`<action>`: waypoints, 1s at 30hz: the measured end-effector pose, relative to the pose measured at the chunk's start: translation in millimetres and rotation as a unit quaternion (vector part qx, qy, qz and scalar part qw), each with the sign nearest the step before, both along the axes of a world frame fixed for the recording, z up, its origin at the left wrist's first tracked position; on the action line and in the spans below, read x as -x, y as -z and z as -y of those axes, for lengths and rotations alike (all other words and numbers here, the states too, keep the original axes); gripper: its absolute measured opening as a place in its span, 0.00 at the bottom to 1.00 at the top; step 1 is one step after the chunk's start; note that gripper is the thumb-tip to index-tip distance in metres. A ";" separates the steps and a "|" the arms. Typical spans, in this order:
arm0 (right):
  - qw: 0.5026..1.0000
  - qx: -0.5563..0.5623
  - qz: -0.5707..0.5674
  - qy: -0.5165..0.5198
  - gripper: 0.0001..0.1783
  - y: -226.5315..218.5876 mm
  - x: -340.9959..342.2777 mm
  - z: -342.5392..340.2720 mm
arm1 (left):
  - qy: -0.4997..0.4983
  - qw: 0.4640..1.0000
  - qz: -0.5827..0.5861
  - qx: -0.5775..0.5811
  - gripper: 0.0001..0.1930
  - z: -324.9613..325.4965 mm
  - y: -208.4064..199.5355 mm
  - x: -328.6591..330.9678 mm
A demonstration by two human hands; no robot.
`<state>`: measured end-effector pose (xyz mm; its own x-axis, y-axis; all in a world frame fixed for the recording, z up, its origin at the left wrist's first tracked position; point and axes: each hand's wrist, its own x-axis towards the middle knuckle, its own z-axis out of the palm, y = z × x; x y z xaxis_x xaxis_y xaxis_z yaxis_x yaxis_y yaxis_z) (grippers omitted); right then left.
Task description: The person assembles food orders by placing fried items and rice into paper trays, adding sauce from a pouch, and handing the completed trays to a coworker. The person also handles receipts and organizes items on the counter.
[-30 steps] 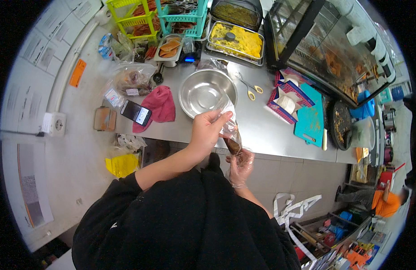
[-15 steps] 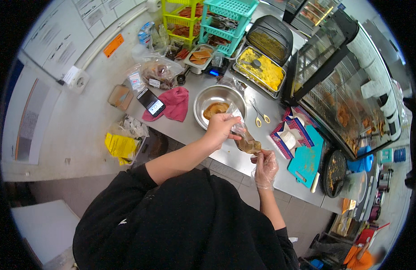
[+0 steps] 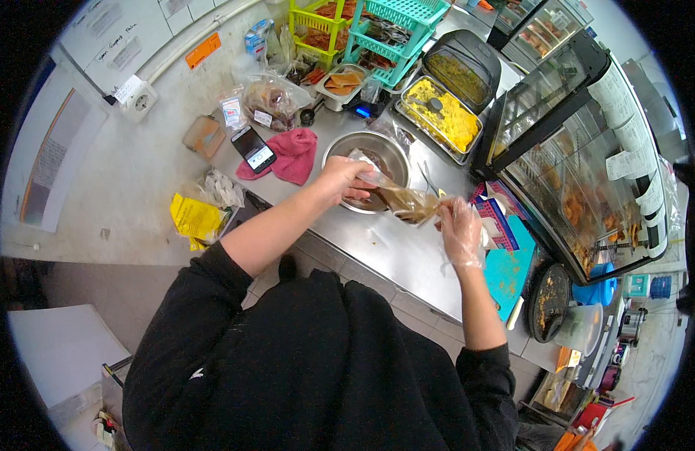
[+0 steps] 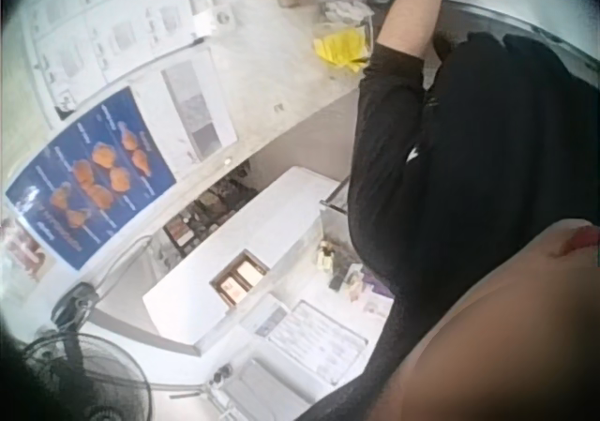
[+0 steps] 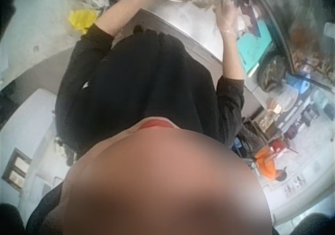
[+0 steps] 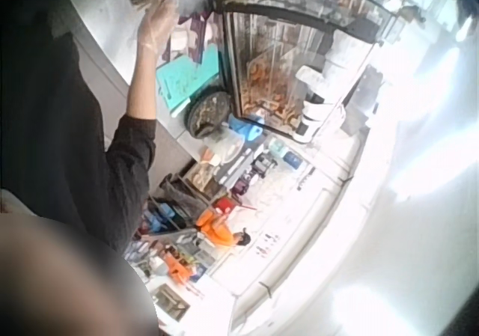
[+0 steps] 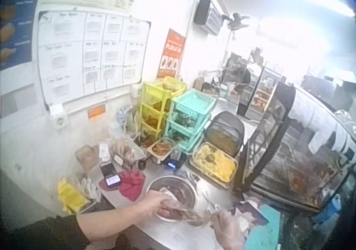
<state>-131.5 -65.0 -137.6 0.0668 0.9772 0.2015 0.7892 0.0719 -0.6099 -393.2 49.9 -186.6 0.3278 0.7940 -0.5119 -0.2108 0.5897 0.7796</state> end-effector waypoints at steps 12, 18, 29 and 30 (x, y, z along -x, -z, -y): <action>0.963 0.042 0.210 -0.164 0.08 -83.6 39.4 -104.1 | 0.007 0.993 0.035 0.115 0.11 -39.9 52.1 56.8; 0.902 0.012 0.359 -0.241 0.06 -120.3 86.9 -141.9 | 0.015 0.986 0.068 0.151 0.12 -45.2 74.0 61.6; 0.876 0.024 0.400 -0.269 0.09 -117.7 109.0 -151.4 | -0.039 0.981 0.098 0.164 0.12 -46.8 103.3 43.5; 0.870 -0.009 0.394 -0.297 0.10 -112.0 99.1 -148.8 | -0.040 0.981 0.116 0.152 0.11 -49.1 106.1 37.1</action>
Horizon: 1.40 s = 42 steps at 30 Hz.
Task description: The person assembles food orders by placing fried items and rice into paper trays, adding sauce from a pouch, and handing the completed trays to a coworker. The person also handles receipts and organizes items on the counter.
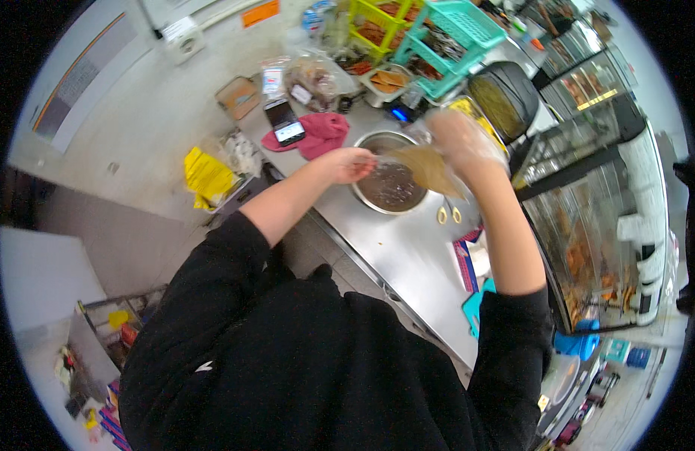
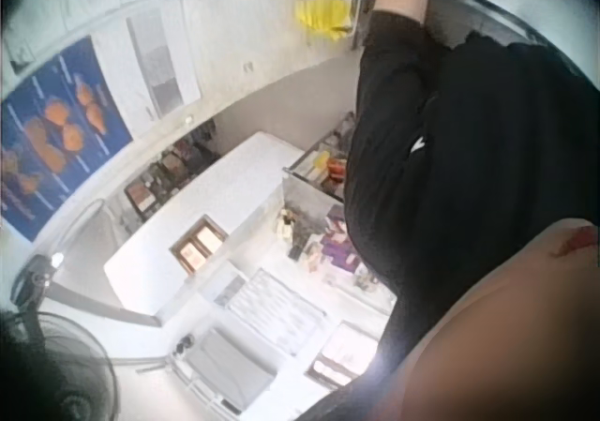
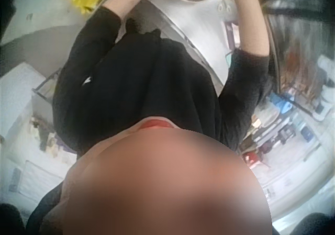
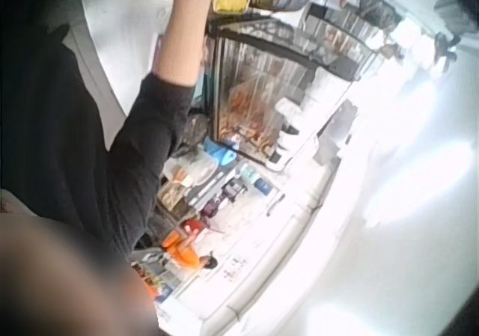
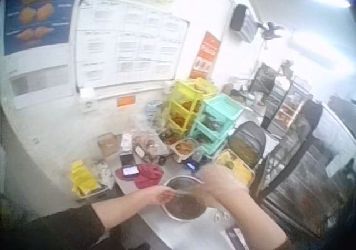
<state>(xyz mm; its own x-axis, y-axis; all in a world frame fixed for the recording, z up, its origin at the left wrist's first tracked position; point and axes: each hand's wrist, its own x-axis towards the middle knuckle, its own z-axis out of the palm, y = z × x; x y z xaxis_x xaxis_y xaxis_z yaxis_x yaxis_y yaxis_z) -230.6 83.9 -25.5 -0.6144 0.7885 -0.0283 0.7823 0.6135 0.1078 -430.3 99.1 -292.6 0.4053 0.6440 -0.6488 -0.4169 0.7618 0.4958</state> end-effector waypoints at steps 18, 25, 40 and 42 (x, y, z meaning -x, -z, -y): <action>0.861 -0.070 -0.503 -0.031 0.18 221.3 218.7 114.6 | -0.342 0.738 -0.404 -0.419 0.12 163.3 -70.6 311.9; 0.940 0.287 -0.184 -0.005 0.33 412.4 400.3 67.4 | -0.321 0.569 -0.741 -0.154 0.24 174.7 84.9 417.9; 0.898 0.091 -0.430 -0.002 0.23 246.7 204.4 93.5 | 0.263 0.566 -0.761 -0.175 0.32 115.2 223.1 385.3; 0.881 -0.101 -0.457 0.072 0.13 217.0 126.8 74.1 | 0.239 0.548 -0.773 -0.214 0.31 114.3 231.2 386.2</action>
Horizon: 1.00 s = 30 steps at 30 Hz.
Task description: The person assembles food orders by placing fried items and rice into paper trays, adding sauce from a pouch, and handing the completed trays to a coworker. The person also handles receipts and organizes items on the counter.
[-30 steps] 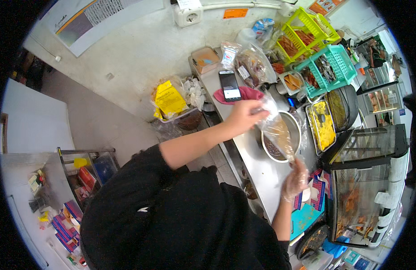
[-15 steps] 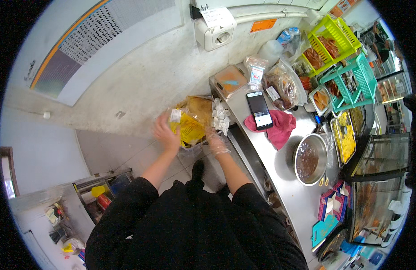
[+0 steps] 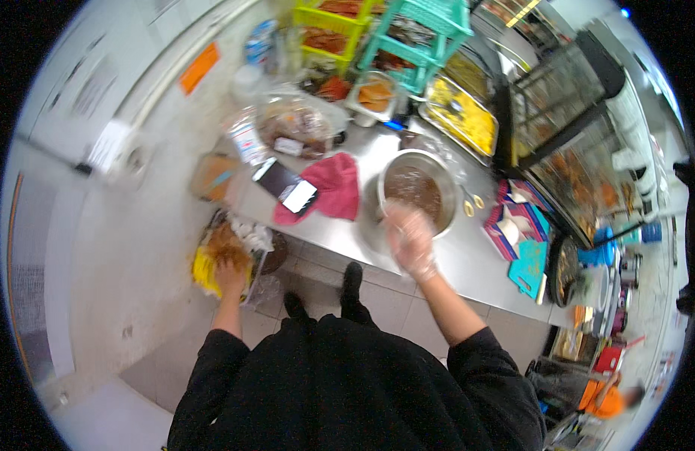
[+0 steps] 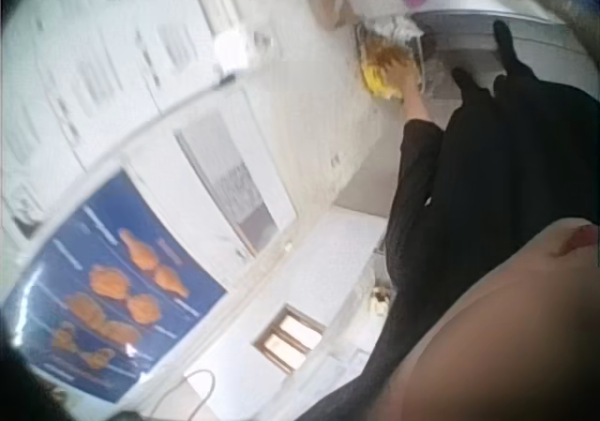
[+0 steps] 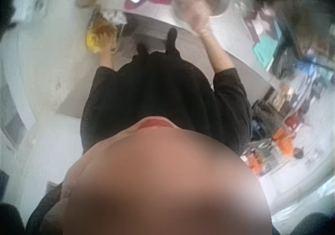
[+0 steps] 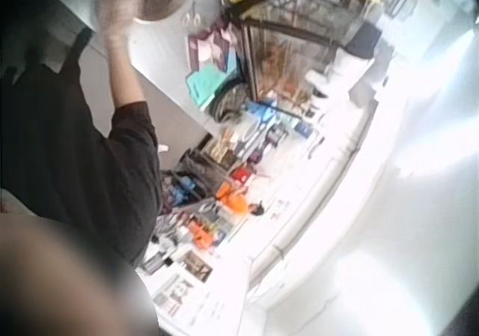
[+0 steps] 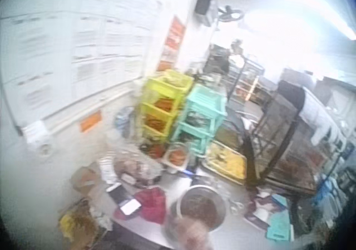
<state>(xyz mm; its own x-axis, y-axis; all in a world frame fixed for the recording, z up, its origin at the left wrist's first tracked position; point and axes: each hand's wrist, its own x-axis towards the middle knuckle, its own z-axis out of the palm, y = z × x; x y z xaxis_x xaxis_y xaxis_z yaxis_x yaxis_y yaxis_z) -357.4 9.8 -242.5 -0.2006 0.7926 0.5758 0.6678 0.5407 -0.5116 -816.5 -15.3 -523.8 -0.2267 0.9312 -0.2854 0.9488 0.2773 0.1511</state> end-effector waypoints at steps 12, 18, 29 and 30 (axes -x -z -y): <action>0.767 0.418 0.226 0.432 0.15 62.1 -285.7 -44.0 | 0.120 0.809 0.370 -0.441 0.19 -114.3 -273.1 -305.4; 0.827 0.349 0.252 0.363 0.15 110.8 -310.7 -52.2 | 0.491 0.811 0.132 -0.291 0.32 -232.6 -310.1 -504.3; 0.886 0.356 0.087 0.285 0.20 11.5 -361.5 -71.4 | 0.561 0.732 0.284 -0.263 0.07 -324.4 -356.0 -502.6; 0.888 0.354 0.091 0.279 0.19 -11.0 -368.6 -76.5 | 0.546 0.739 0.299 -0.257 0.06 -324.4 -374.2 -500.0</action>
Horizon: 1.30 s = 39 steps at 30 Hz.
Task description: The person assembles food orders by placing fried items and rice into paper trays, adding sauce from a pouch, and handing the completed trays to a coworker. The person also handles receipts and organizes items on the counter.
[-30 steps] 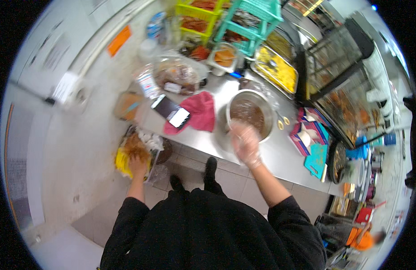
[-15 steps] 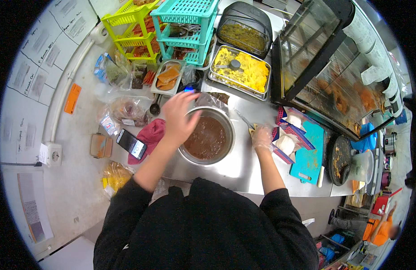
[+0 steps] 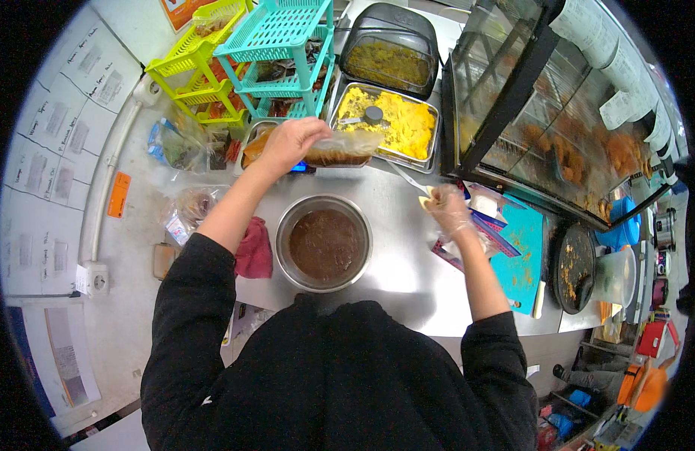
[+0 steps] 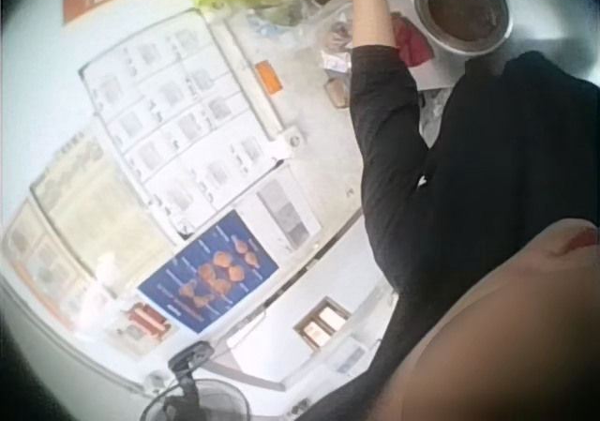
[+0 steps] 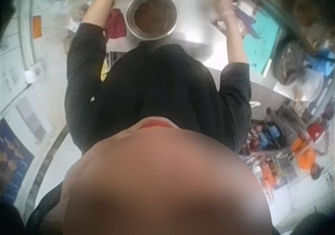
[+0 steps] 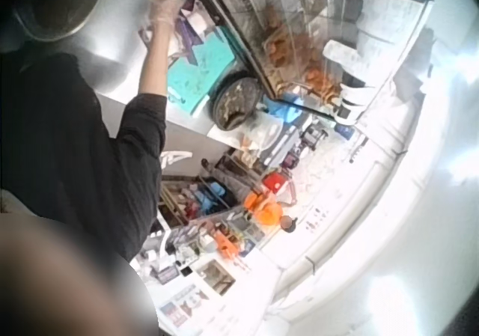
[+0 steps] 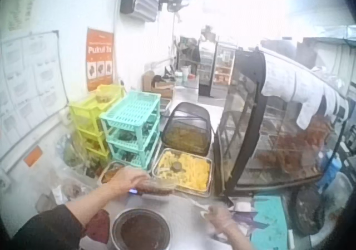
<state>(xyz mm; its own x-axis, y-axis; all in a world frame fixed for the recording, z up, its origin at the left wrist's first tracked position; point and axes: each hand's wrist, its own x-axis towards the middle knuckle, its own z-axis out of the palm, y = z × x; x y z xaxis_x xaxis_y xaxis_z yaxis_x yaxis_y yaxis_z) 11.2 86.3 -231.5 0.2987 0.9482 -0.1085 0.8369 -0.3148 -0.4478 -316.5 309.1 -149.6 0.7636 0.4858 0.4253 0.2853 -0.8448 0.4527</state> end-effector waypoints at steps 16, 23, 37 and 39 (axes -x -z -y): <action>0.928 -0.083 -0.025 -0.363 0.44 -158.8 118.8 -53.1 | -0.048 0.997 0.051 0.020 0.04 102.5 -144.2 145.9; 0.929 -0.124 -0.076 -0.341 0.37 -118.8 180.3 -17.9 | -0.057 0.995 0.053 0.056 0.05 144.0 -131.1 210.8; 0.882 -0.203 -0.345 -0.250 0.23 -63.5 317.7 48.9 | -0.044 0.972 0.145 0.181 0.07 175.4 -110.4 279.7; 0.836 -0.141 -0.495 -0.193 0.23 -57.3 336.2 56.0 | -0.058 0.960 0.157 0.226 0.08 177.4 -108.3 285.6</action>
<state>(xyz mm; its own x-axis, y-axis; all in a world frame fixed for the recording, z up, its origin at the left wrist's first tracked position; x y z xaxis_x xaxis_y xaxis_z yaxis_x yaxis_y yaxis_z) -325.0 30.3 -174.3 -0.1379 0.9828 0.1228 0.0283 0.1278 -0.9914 -602.1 131.7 -41.4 0.5626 0.7483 0.3513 0.1549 -0.5128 0.8444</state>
